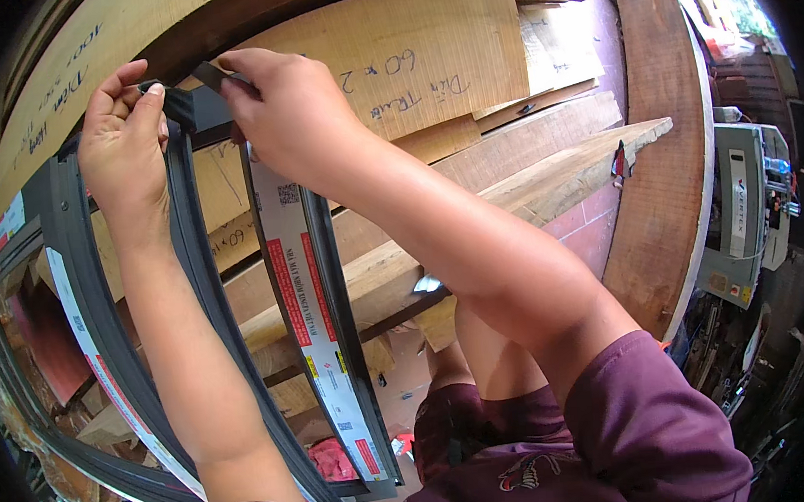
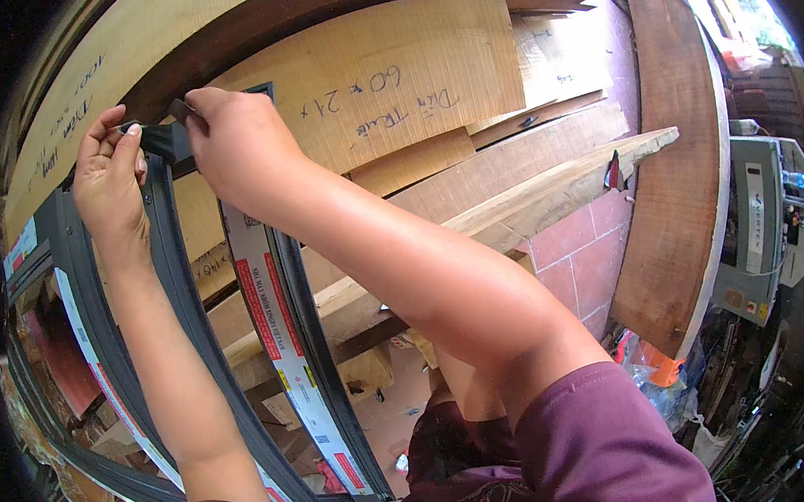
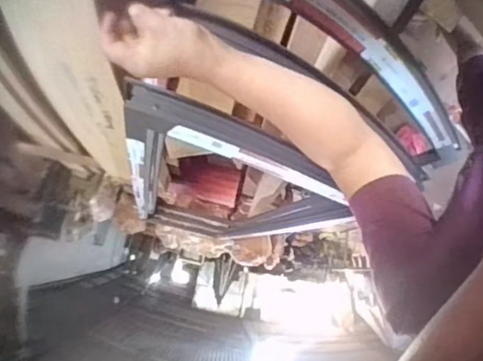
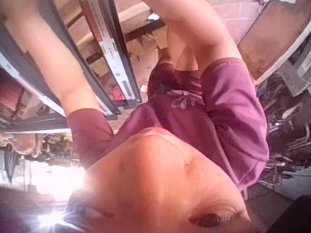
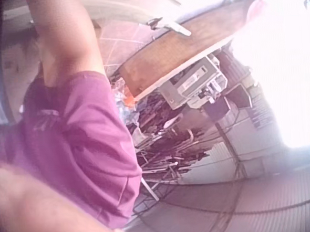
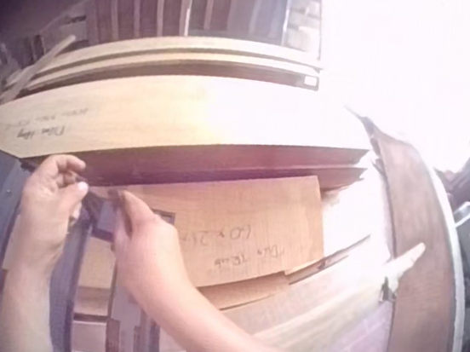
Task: The person assembles a window frame by hand, pressing rubber gaskets into the grooves of the frame sections. The person works on the floor, aligning and seating the gaskets along the frame edges.
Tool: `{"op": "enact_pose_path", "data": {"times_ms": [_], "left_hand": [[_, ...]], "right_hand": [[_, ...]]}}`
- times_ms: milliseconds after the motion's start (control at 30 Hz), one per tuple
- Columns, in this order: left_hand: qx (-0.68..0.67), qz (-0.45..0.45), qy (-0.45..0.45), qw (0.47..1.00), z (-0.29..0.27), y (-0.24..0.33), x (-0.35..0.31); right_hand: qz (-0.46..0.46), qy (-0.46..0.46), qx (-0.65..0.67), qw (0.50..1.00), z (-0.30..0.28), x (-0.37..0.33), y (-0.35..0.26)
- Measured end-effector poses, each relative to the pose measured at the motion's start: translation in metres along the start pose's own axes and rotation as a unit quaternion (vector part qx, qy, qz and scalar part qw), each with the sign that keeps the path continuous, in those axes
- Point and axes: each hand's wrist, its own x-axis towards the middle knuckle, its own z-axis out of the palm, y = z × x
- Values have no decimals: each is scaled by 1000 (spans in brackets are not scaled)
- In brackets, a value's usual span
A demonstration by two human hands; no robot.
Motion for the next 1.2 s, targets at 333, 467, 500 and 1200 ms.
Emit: {"op": "enact_pose_path", "data": {"times_ms": [333,467,500,1200], "left_hand": [[-5,2,17,1000,-7,-4,2],[-26,11,12,1000,-12,-8,3],[-27,14,12,999,-12,-8,4],[-57,8,-16,998,-16,-15,4]], "right_hand": [[136,-98,44,985,15,24,-11],[140,-107,36,984,17,28,-10],[136,-109,38,984,17,28,-10],[45,-75,-28,996,27,21,1]]}}
